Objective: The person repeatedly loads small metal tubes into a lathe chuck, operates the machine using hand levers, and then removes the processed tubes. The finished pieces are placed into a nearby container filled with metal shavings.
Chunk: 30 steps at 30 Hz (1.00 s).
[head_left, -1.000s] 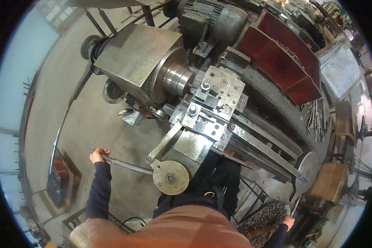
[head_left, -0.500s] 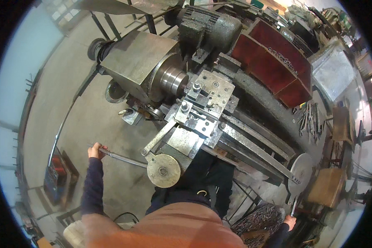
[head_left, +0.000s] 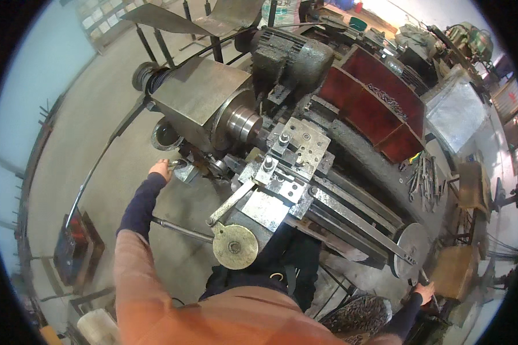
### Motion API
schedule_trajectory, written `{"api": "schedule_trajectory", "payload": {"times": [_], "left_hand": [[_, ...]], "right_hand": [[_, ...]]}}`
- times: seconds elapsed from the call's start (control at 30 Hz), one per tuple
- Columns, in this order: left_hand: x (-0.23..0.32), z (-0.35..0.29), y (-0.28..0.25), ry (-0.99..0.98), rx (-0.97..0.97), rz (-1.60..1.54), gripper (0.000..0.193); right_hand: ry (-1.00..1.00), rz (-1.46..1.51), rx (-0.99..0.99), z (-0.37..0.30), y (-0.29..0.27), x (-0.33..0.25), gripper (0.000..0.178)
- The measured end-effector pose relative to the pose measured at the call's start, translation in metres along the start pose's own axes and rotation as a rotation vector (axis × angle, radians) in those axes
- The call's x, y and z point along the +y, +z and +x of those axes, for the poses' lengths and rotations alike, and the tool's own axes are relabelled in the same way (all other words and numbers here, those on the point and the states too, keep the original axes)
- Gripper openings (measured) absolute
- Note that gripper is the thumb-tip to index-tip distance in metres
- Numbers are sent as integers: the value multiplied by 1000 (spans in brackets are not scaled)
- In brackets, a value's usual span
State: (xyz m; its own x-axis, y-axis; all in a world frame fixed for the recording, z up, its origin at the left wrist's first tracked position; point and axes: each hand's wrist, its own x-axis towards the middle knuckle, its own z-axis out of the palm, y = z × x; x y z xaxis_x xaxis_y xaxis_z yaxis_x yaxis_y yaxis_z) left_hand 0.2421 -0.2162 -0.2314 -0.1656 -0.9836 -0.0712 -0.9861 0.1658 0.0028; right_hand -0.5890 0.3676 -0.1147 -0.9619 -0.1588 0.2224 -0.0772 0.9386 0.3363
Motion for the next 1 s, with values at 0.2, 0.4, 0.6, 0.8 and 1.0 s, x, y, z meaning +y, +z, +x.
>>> {"api": "schedule_trajectory", "payload": {"times": [0.2,0.4,0.6,0.8,1.0], "left_hand": [[34,45,36,3,-139,35,30],[32,54,112,-362,-89,-234,32],[45,45,77,-70,-117,-149,29],[23,35,36,141,-252,62,26],[2,21,-26,248,-143,15,34]], "right_hand": [[100,499,-75,-82,-7,10,58],[-47,635,3,-74,-41,-12,39],[-396,1154,19,-32,-107,-46,36],[-1019,1196,27,-107,-286,-232,39],[-1645,1192,-7,-220,-388,-360,38]]}}
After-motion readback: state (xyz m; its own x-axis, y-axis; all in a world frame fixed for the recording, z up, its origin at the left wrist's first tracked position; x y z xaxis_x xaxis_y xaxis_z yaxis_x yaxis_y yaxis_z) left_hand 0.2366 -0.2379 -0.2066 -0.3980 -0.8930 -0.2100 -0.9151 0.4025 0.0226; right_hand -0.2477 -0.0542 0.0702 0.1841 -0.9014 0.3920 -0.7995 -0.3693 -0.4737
